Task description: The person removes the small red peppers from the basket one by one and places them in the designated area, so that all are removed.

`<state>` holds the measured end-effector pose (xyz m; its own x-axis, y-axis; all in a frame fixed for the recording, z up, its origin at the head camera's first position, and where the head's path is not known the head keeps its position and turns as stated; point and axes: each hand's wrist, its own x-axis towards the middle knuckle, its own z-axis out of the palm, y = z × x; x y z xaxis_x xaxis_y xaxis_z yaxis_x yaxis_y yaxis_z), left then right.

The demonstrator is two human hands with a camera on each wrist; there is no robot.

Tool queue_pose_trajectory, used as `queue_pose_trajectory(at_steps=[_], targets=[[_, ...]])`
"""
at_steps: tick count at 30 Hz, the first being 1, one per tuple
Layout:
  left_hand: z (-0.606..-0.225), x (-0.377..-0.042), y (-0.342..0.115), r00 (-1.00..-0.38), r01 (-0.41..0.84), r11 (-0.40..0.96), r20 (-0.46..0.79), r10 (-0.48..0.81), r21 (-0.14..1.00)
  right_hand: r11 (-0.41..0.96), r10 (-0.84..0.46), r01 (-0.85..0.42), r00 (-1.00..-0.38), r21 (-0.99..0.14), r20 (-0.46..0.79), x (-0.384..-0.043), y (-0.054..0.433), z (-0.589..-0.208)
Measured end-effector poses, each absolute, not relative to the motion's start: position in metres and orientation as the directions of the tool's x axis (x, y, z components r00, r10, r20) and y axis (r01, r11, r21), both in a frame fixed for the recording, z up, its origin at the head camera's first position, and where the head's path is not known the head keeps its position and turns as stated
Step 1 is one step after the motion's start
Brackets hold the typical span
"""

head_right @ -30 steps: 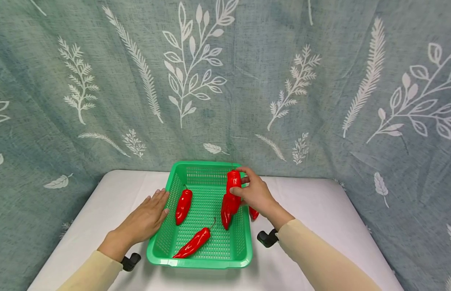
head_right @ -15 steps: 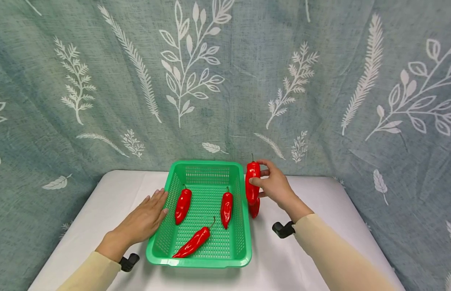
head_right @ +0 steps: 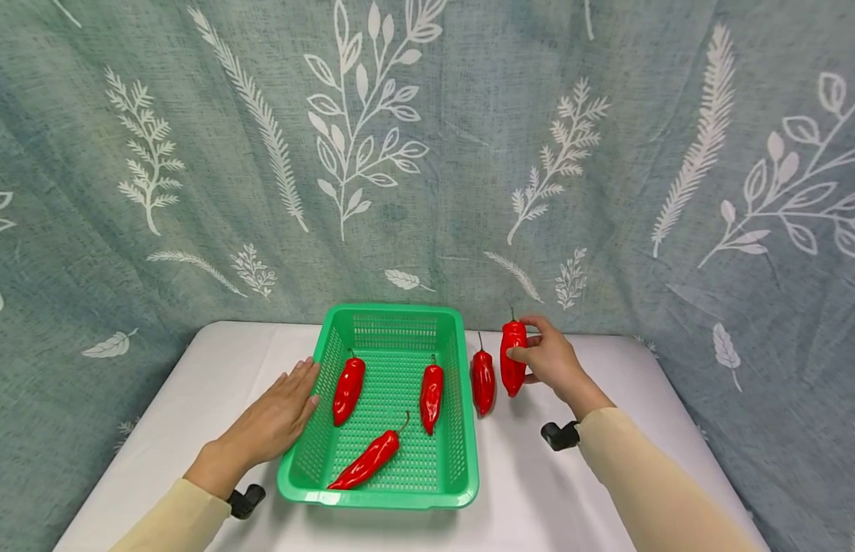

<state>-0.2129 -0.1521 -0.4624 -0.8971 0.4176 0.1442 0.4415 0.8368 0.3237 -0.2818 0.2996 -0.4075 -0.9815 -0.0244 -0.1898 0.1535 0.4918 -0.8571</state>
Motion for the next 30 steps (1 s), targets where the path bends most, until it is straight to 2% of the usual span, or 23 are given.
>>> queue_pose_trajectory(at_steps=[16,30], targets=[[-0.467,-0.213,-0.152,-0.897,0.442,0.836,0.174,0.407,0.324,0.617,0.019,0.221,-0.964,-0.755,-0.266,-0.295,0.310,-0.453],[-0.466,-0.212,-0.151,-0.899,0.438,0.838,0.167,0.405,0.326,0.625,0.027,0.255,-0.952,-0.738,-0.306,-0.302,0.311,-0.473]])
